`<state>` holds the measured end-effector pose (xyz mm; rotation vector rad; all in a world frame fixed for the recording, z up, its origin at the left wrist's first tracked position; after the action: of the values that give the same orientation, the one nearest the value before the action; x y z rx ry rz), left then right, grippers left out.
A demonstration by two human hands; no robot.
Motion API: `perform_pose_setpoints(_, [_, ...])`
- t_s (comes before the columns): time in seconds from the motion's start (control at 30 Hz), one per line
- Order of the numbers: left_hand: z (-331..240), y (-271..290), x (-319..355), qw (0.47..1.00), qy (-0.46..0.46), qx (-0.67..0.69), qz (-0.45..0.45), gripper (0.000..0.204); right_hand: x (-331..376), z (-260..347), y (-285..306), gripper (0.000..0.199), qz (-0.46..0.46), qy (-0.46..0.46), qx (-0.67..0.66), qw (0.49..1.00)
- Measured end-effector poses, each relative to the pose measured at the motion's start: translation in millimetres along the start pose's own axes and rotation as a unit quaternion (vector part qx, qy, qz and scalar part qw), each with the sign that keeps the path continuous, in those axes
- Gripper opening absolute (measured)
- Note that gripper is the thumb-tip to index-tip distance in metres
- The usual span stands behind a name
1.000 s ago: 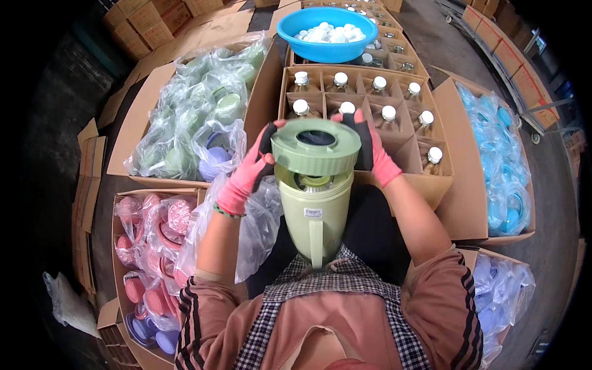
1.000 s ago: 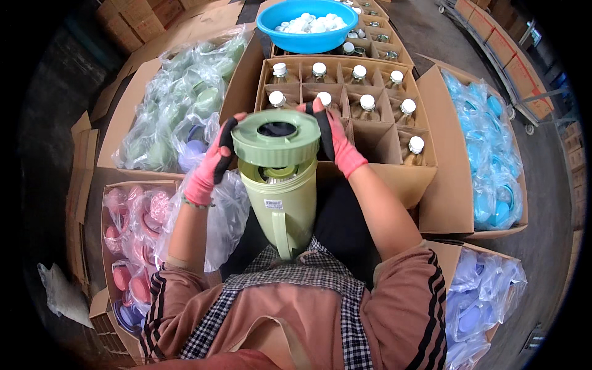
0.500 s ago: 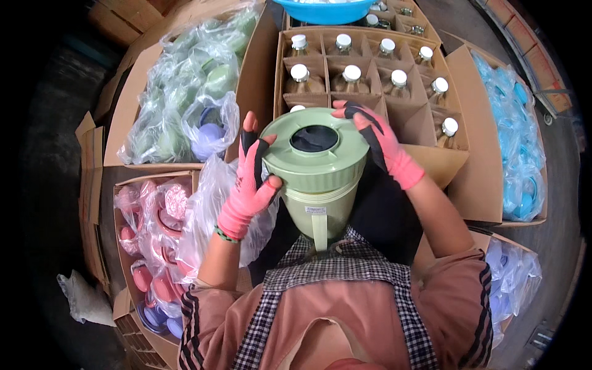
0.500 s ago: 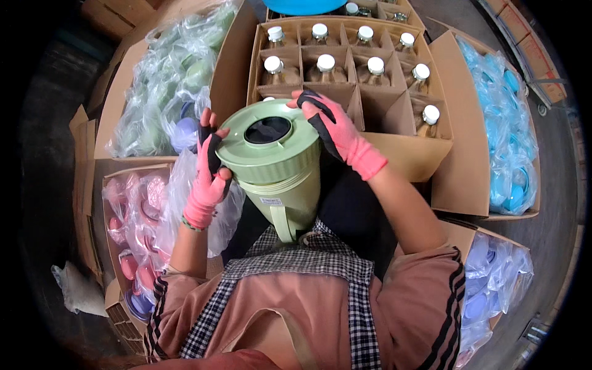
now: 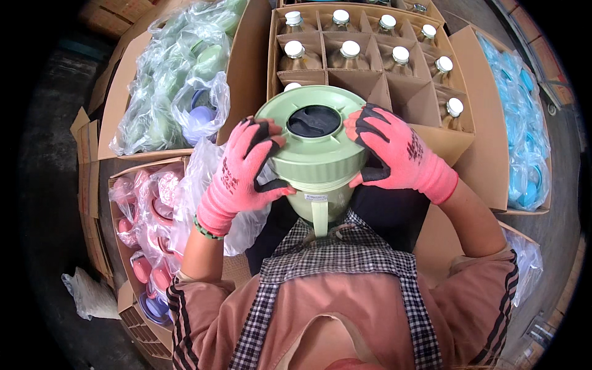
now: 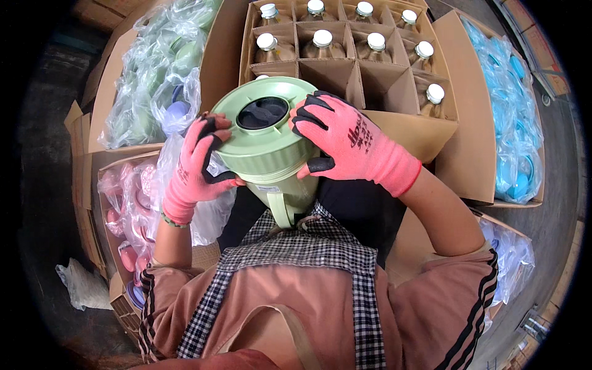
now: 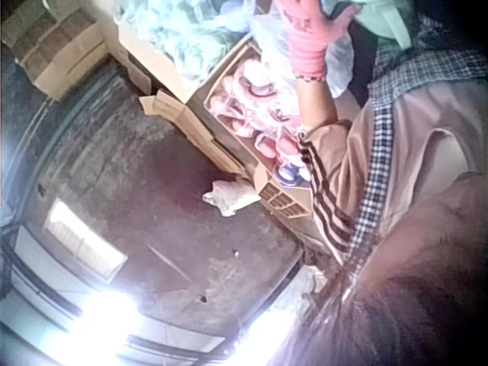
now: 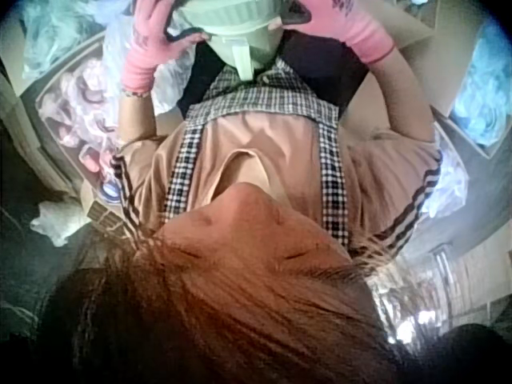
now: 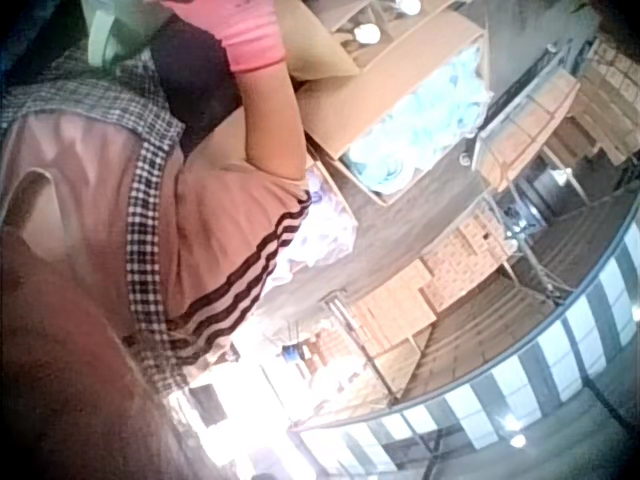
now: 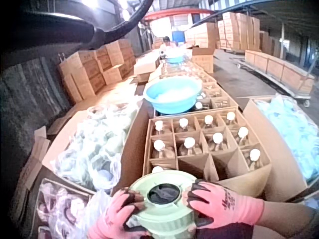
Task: The person caps glass bottles in a cardboard tray, then assembles and packs plastic pitchers. They place white caps on bottles, insert metal pitchers into plastic pitchers, and wrap them in plastic bags before placing them into boxes.
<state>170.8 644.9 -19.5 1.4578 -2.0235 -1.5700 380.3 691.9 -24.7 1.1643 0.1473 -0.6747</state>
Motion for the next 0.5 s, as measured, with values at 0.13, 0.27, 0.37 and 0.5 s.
perform_pose_setpoints(0.13, [-1, 3, -3, 1.0, 0.001, 0.0, 0.013, 0.065, -5, -2, 2, 0.059, -0.001, 0.006, -0.011, 1.0])
perform_pose_setpoints(0.27, [-12, 4, -2, 0.998, -0.04, -0.04, -0.026, 0.063, -3, 2, -3, 0.058, -0.005, 0.025, 0.01, 1.0])
perform_pose_setpoints(0.37, [-12, 0, -2, 0.996, -0.06, -0.054, -0.038, 0.062, -3, 4, -3, 0.057, -0.008, 0.022, 0.016, 1.0])
perform_pose_setpoints(0.5, [-10, -10, 4, 0.993, -0.063, -0.091, -0.033, 0.061, -3, 7, 1, 0.056, 0.014, 0.014, 0.033, 0.999])
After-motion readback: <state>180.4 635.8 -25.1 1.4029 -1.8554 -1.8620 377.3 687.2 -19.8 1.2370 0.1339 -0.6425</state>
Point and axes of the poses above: each hand's wrist, its own x-axis away from the middle knuckle, its own y-axis out of the back of the hand, z = x × y, the point moved 4 cm from there along -x, towards the middle knuckle, and after that the axes turned 1 degree about x, right-handed, at the moved point
